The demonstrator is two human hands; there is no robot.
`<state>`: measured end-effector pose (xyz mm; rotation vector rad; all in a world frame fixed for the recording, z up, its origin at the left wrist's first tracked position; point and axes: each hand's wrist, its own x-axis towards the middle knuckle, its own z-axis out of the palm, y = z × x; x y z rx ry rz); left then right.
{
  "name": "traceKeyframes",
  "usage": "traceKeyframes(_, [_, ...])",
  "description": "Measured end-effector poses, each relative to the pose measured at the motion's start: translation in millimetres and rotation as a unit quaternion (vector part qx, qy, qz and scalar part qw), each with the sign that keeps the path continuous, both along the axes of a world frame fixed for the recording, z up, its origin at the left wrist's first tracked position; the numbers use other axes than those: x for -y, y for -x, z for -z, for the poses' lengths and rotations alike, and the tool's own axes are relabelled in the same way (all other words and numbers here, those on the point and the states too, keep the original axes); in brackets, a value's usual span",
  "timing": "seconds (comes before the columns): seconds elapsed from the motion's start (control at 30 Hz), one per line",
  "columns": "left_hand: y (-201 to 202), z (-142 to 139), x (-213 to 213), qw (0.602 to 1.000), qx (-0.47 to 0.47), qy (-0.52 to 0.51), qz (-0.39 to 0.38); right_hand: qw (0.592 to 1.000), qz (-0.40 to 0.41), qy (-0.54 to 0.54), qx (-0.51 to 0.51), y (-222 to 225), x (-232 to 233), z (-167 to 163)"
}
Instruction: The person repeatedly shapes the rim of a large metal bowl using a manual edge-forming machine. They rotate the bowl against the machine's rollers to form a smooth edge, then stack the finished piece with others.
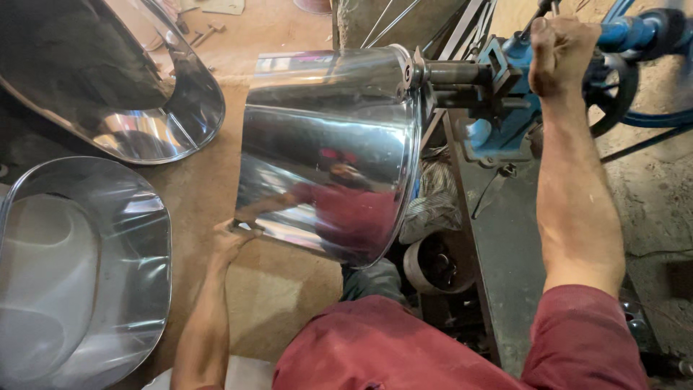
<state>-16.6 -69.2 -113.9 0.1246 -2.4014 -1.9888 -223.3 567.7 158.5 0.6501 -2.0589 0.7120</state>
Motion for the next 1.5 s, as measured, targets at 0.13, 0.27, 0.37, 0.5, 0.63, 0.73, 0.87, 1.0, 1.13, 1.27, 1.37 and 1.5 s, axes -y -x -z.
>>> traceKeyframes(0.13, [-14,-18,-13,0.997,-0.07,-0.011,-0.022,1.0,0.006,-0.02,-0.01,6,4,-1])
traceKeyframes(0.27, [-16,-34,-26,0.996,-0.064,0.01,-0.064,0.999,0.021,-0.041,-0.009,7,7,-2])
traceKeyframes(0.37, [-14,-41,-34,0.989,-0.016,0.066,-0.128,0.997,0.046,-0.056,0.0,6,6,-3])
traceKeyframes(0.5, [2,-47,-46,0.99,-0.07,0.009,-0.119,0.994,0.075,-0.077,-0.023,9,11,-7])
traceKeyframes(0.63, [18,-63,-57,0.987,-0.011,0.05,-0.155,0.958,0.215,-0.182,-0.047,31,45,-13])
traceKeyframes(0.73, [27,-77,-61,0.979,-0.005,0.09,-0.18,0.909,0.311,-0.253,-0.115,53,81,-16])
traceKeyframes(0.87, [43,-92,-64,0.972,-0.02,0.126,-0.195,0.886,0.336,-0.289,-0.14,82,115,-22])
traceKeyframes(1.0, [66,-102,-63,0.969,-0.042,0.177,-0.169,0.884,0.351,-0.307,-0.023,124,134,-35])
traceKeyframes(1.13, [87,-112,-65,0.964,-0.094,0.16,-0.19,0.888,0.345,-0.297,0.058,177,144,-53])
traceKeyframes(1.27, [98,-119,-65,0.964,-0.089,0.159,-0.194,0.849,0.414,-0.303,0.126,198,145,-61])
traceKeyframes(1.37, [102,-120,-67,0.974,-0.057,0.139,-0.171,0.755,0.451,-0.414,0.235,185,124,-61])
traceKeyframes(1.5, [93,-118,-66,0.972,-0.076,0.127,-0.181,0.64,0.509,-0.444,0.366,142,68,-69])
